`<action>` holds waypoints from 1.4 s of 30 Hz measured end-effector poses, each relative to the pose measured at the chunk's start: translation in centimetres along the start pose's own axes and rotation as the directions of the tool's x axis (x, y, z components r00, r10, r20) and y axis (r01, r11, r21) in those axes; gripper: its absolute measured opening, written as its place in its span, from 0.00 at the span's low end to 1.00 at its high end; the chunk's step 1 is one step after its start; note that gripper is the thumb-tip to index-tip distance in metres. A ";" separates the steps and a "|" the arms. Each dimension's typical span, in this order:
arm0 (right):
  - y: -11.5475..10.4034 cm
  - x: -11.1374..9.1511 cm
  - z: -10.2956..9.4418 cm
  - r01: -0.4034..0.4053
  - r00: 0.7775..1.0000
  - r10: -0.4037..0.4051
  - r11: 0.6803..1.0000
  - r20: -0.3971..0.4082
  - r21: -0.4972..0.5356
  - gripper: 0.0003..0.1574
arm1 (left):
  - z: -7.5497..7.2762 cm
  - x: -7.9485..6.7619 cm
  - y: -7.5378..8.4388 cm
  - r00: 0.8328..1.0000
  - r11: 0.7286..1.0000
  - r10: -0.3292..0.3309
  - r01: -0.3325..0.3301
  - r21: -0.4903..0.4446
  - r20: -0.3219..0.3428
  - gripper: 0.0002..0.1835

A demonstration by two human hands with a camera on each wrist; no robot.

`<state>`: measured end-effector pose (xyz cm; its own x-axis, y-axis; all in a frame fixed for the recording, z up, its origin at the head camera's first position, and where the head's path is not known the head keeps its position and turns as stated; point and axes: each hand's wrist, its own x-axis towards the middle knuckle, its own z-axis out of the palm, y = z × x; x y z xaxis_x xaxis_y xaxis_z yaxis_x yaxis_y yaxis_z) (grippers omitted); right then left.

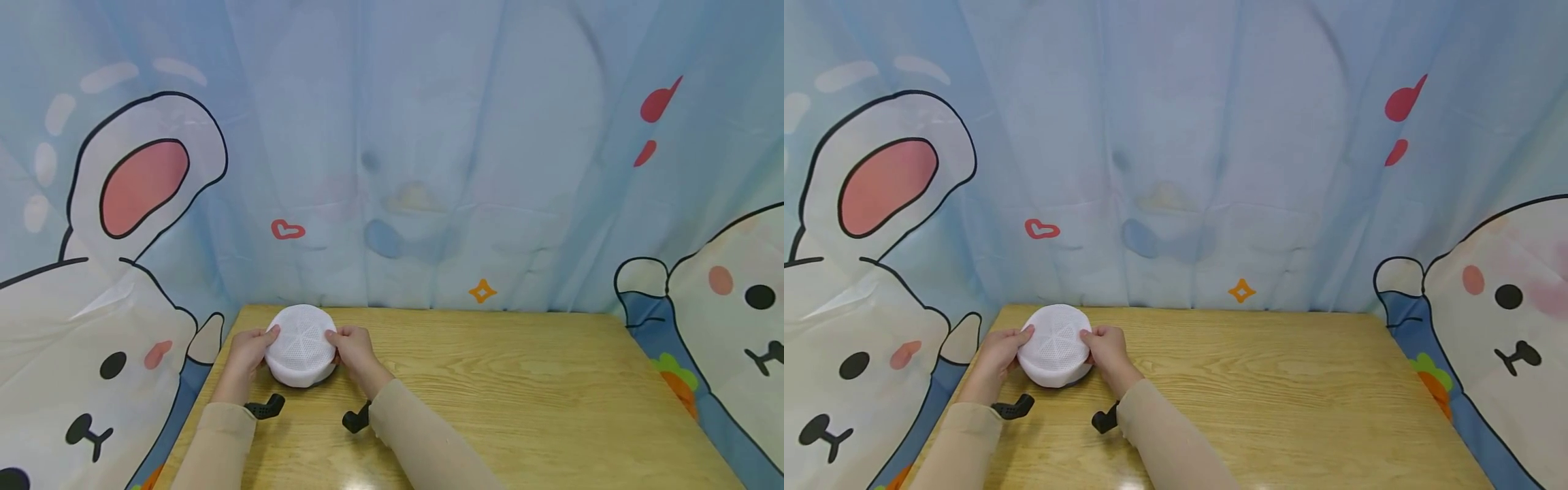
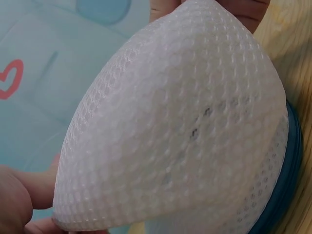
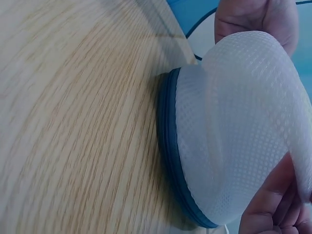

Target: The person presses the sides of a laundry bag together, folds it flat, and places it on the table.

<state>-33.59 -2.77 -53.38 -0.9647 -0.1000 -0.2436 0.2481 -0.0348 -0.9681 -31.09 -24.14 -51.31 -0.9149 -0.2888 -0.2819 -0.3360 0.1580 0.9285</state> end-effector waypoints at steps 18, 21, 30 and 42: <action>1.1 -2.2 0.5 -0.011 0.995 0.005 0.998 0.098 0.058 0.19 | -0.2 -2.5 -1.6 0.988 0.985 -0.077 0.096 -0.141 0.131 0.42; 1.3 -2.2 0.6 -0.016 0.993 0.004 0.995 0.114 0.100 0.20 | 0.1 -2.3 -1.7 0.988 0.975 -0.037 0.069 -0.210 0.152 0.37; 1.3 -1.7 0.5 -0.078 0.991 0.056 0.981 0.124 0.178 0.18 | 0.7 -1.5 -2.0 0.992 0.956 -0.043 0.076 -0.284 0.122 0.29; 1.5 -1.0 0.3 -0.127 0.986 0.105 0.974 0.127 0.185 0.15 | 1.0 -1.0 -2.0 0.987 0.945 -0.060 0.104 -0.311 0.147 0.25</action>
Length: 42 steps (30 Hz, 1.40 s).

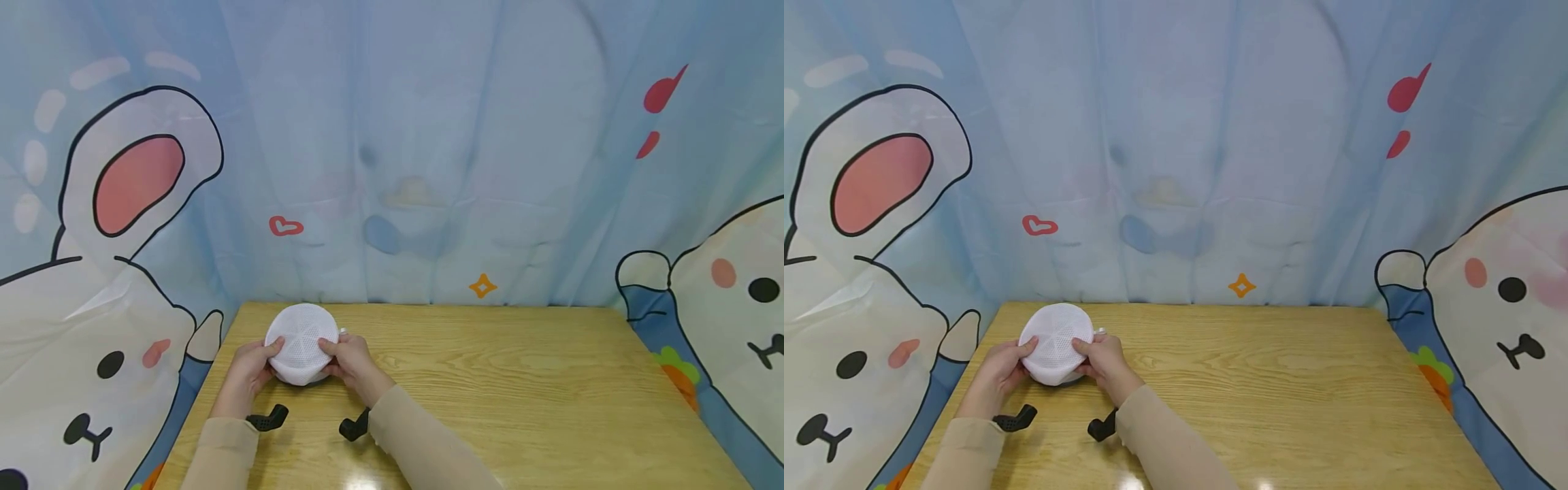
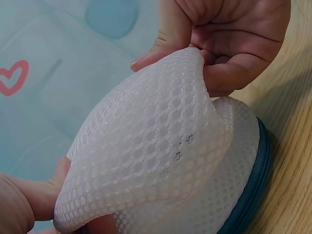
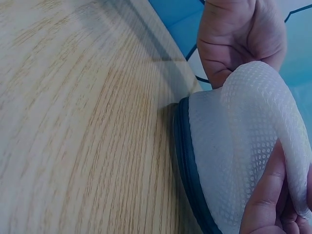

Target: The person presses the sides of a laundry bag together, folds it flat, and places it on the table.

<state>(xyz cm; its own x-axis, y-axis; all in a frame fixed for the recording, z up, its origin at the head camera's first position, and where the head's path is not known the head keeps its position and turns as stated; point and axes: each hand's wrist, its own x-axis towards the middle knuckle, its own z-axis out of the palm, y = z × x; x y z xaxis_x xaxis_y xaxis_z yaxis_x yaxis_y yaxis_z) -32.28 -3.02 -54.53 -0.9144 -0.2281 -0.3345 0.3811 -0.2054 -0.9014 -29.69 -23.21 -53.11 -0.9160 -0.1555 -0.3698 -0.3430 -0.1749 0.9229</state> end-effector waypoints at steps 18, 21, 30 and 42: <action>0.4 -0.9 -0.1 0.038 0.999 -0.038 0.999 0.020 0.010 0.20 | 0.2 -1.6 0.4 0.997 0.996 0.001 0.006 0.090 -0.072 0.31; 0.7 -1.6 -0.2 0.040 0.999 -0.040 0.999 0.029 -0.005 0.24 | 0.3 -2.3 0.4 0.996 0.993 0.001 0.010 0.114 -0.091 0.32; 1.4 -3.3 0.2 -0.019 0.999 0.020 1.000 0.049 -0.012 0.25 | 0.8 -4.1 -0.9 0.997 0.995 -0.038 0.044 0.088 -0.073 0.34; 1.5 -2.5 0.6 -0.030 0.997 0.023 0.995 0.072 0.097 0.20 | 1.1 -2.9 -0.9 0.998 1.000 -0.001 0.000 -0.023 -0.066 0.28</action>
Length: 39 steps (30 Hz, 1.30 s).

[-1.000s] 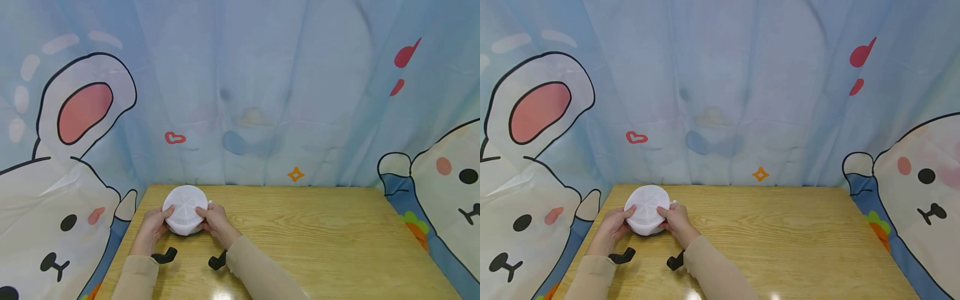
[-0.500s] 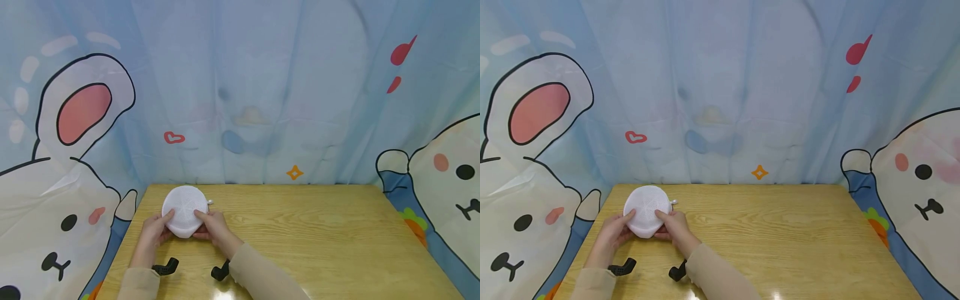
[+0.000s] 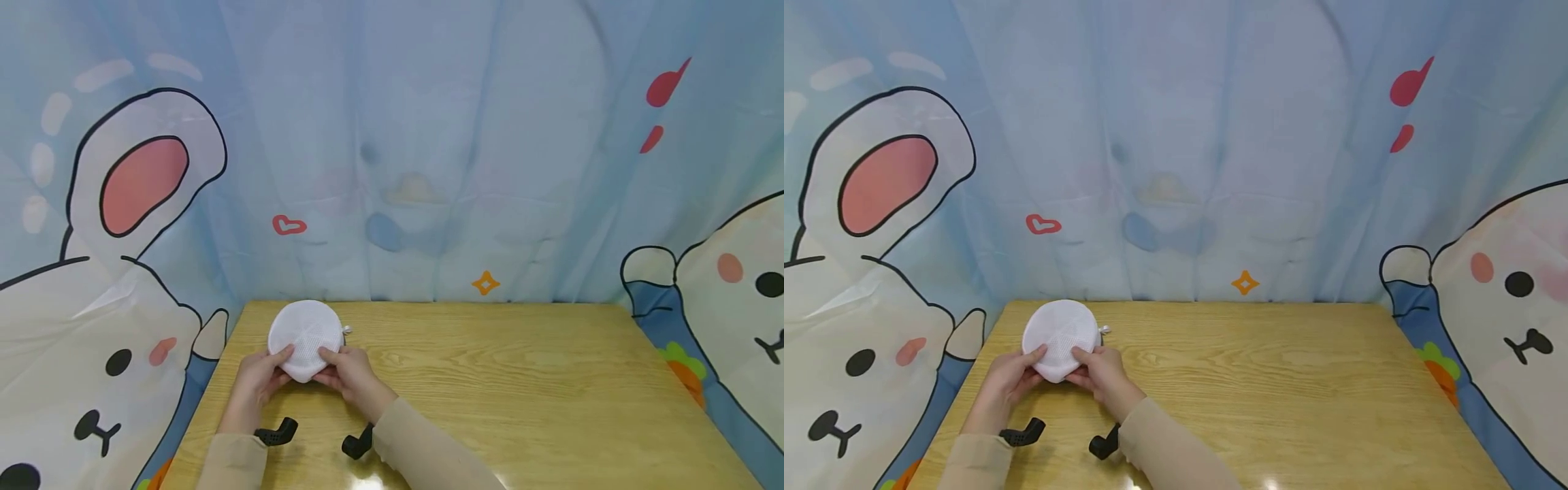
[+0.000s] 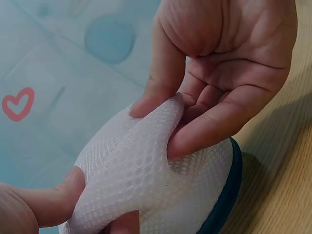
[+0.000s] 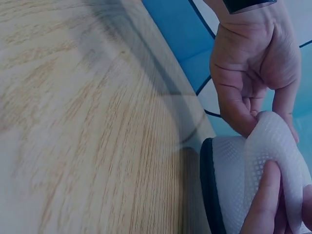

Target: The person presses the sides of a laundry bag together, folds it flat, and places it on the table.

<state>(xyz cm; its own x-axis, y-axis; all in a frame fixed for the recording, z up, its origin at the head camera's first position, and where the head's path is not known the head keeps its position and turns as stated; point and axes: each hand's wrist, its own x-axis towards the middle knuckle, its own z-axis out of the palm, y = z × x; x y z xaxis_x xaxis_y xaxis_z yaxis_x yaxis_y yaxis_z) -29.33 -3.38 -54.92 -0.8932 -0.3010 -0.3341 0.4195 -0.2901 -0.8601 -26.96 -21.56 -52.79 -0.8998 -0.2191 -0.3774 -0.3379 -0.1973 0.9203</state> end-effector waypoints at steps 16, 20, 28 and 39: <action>0.3 1.5 -0.3 -0.053 0.998 0.052 0.996 0.018 0.075 0.16 | -0.3 1.7 -0.3 0.998 0.992 -0.057 0.058 -0.112 0.010 0.16; 0.2 1.5 -0.3 -0.058 0.998 0.058 0.996 0.014 0.069 0.16 | -0.3 1.6 -0.3 0.998 0.992 -0.057 0.058 -0.109 0.014 0.16; 0.0 1.0 -0.2 -0.049 0.999 0.048 0.997 0.010 0.068 0.20 | -0.2 1.3 -0.1 0.998 0.990 -0.067 0.068 -0.126 0.011 0.20; -0.6 -0.3 -1.0 0.011 0.987 -0.030 0.992 -0.158 -0.122 0.26 | -0.9 -0.3 0.3 0.998 0.990 -0.042 0.048 0.134 -0.048 0.37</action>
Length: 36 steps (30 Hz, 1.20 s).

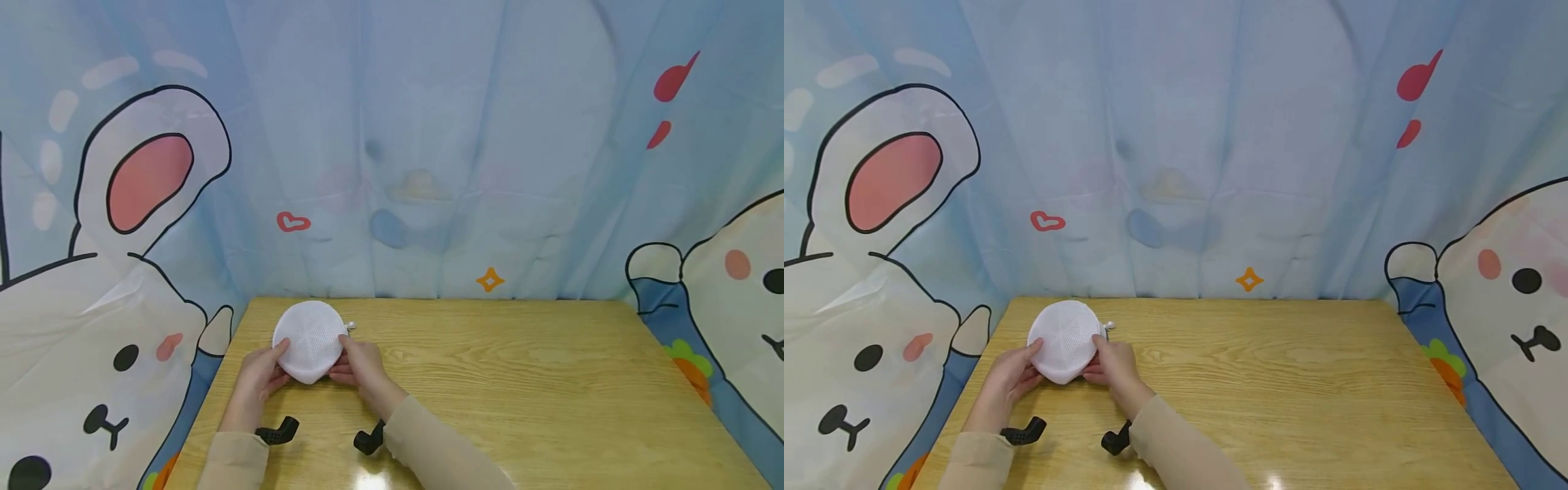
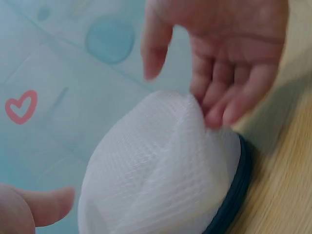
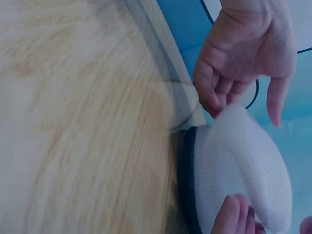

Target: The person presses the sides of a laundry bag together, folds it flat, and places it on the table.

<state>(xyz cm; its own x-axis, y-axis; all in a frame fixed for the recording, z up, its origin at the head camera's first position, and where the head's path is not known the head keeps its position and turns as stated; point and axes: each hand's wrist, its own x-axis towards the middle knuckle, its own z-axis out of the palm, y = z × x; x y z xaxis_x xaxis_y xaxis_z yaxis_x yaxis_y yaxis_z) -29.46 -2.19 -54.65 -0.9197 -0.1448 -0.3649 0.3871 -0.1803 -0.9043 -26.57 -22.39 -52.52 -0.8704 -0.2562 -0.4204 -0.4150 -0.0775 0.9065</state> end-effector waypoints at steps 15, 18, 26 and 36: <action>-3.3 -1.1 0.8 0.415 0.824 -0.547 0.412 0.144 -0.811 0.39 | 0.5 -0.2 2.3 0.823 0.627 0.567 -0.449 0.637 0.022 0.36; -3.3 -0.9 1.8 0.450 0.790 -0.539 0.185 0.292 -0.874 0.41 | 1.0 0.2 2.1 0.783 0.503 0.611 -0.499 0.706 0.119 0.35; -2.5 -0.7 3.3 0.418 0.782 -0.408 -0.216 0.471 -0.882 0.43 | 1.5 1.4 0.6 0.758 0.295 0.571 -0.548 0.783 0.315 0.34; -1.6 0.5 2.9 0.408 0.803 -0.336 -0.292 0.492 -0.865 0.42 | 2.0 2.2 -0.3 0.734 0.166 0.560 -0.554 0.816 0.384 0.33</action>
<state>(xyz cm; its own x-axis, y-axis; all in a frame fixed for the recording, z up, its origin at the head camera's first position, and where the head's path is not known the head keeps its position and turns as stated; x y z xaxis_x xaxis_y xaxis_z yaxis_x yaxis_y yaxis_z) -30.41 -4.84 -52.71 -0.8367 -0.5344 0.1195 -0.5444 0.8353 -0.0765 -28.93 -20.99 -53.78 -0.9730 0.1389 0.1845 0.1973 0.9151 0.3516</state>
